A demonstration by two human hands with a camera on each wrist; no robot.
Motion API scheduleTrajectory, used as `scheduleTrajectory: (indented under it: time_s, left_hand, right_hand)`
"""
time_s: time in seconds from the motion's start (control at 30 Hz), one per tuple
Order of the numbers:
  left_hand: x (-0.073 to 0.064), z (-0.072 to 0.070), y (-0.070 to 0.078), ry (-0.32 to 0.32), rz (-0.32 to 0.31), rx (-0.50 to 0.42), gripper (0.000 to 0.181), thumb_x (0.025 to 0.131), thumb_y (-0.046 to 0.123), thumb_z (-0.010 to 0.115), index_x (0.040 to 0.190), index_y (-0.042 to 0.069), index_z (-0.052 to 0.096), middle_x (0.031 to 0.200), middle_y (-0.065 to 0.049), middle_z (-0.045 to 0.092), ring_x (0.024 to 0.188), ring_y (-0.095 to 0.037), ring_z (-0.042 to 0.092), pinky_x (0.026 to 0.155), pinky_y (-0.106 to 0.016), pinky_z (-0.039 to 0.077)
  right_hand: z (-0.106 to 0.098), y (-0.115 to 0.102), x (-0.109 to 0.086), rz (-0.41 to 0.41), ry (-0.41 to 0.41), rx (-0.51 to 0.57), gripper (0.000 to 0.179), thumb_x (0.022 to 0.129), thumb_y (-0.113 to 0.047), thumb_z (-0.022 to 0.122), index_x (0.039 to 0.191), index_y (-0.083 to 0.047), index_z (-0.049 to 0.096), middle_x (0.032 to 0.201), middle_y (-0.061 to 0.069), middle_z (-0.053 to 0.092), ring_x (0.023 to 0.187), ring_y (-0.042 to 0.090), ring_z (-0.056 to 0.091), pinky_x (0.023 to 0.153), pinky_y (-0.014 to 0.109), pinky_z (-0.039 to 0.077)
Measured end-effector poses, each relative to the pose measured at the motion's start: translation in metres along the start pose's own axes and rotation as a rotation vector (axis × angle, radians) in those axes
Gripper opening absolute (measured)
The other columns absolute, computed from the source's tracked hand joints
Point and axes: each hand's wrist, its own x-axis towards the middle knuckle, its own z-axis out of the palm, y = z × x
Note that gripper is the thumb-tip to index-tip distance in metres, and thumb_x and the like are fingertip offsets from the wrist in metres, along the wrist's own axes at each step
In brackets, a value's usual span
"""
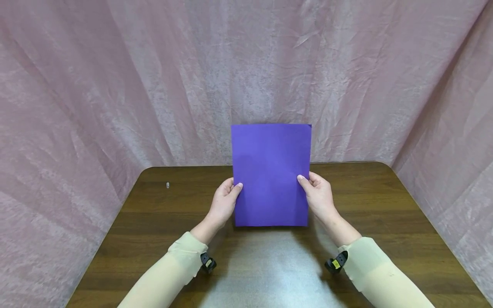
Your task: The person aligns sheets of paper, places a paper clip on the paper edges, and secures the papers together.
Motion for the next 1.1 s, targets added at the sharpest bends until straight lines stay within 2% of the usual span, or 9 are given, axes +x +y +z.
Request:
scheduleTrajectory:
  time_s: [0.27, 0.43, 0.6, 0.77, 0.97, 1.1]
  left_hand:
    - [-0.003, -0.006, 0.004, -0.032, -0.054, -0.034, 0.026, 0.107, 0.013, 0.053, 0.125, -0.003, 0.061, 0.100, -0.014, 0.072, 0.083, -0.019, 0.069, 0.074, -0.033, 0.057]
    - [-0.002, -0.011, 0.003, -0.061, -0.082, -0.058, 0.025, 0.105, 0.008, 0.054, 0.125, -0.004, 0.060, 0.099, -0.009, 0.072, 0.084, -0.017, 0.069, 0.075, -0.031, 0.056]
    - [0.002, -0.011, 0.007, -0.109, -0.102, -0.139, 0.028, 0.105, 0.004, 0.051, 0.132, -0.003, 0.054, 0.106, -0.010, 0.071, 0.089, -0.019, 0.070, 0.077, -0.033, 0.058]
    - [0.005, -0.011, 0.012, -0.151, -0.164, -0.222, 0.031, 0.108, 0.012, 0.051, 0.136, -0.002, 0.053, 0.110, -0.012, 0.072, 0.094, -0.022, 0.072, 0.080, -0.036, 0.060]
    - [0.002, -0.010, 0.010, -0.142, -0.216, -0.258, 0.028, 0.109, 0.013, 0.050, 0.131, -0.004, 0.053, 0.100, -0.009, 0.073, 0.085, -0.021, 0.073, 0.074, -0.036, 0.061]
    - [-0.001, -0.008, 0.007, -0.128, -0.222, -0.289, 0.027, 0.109, 0.012, 0.049, 0.131, -0.004, 0.053, 0.099, -0.009, 0.072, 0.084, -0.020, 0.073, 0.073, -0.036, 0.061]
  right_hand:
    - [-0.004, -0.002, -0.003, 0.060, -0.043, 0.031, 0.035, 0.103, -0.013, 0.063, 0.126, 0.012, 0.061, 0.083, -0.001, 0.076, 0.074, 0.012, 0.072, 0.067, 0.028, 0.059]
    - [-0.007, 0.000, -0.004, 0.118, -0.084, 0.077, 0.029, 0.103, -0.012, 0.063, 0.123, 0.008, 0.064, 0.083, -0.001, 0.076, 0.075, 0.012, 0.072, 0.067, 0.028, 0.059]
    - [-0.010, 0.003, -0.006, 0.154, -0.092, 0.092, 0.014, 0.102, -0.012, 0.063, 0.110, -0.002, 0.068, 0.079, 0.000, 0.075, 0.070, 0.012, 0.071, 0.064, 0.028, 0.059]
    - [-0.011, 0.007, -0.011, 0.187, -0.102, 0.078, 0.011, 0.101, -0.012, 0.064, 0.108, -0.005, 0.070, 0.080, -0.001, 0.075, 0.070, 0.012, 0.071, 0.063, 0.028, 0.058]
    - [-0.014, 0.009, -0.013, 0.218, -0.142, 0.117, 0.010, 0.102, -0.012, 0.063, 0.106, -0.006, 0.070, 0.085, 0.000, 0.075, 0.075, 0.014, 0.071, 0.068, 0.030, 0.059]
    - [-0.016, 0.008, -0.010, 0.233, -0.226, 0.189, 0.015, 0.103, -0.009, 0.059, 0.117, -0.007, 0.065, 0.095, 0.002, 0.075, 0.084, 0.016, 0.072, 0.074, 0.033, 0.059]
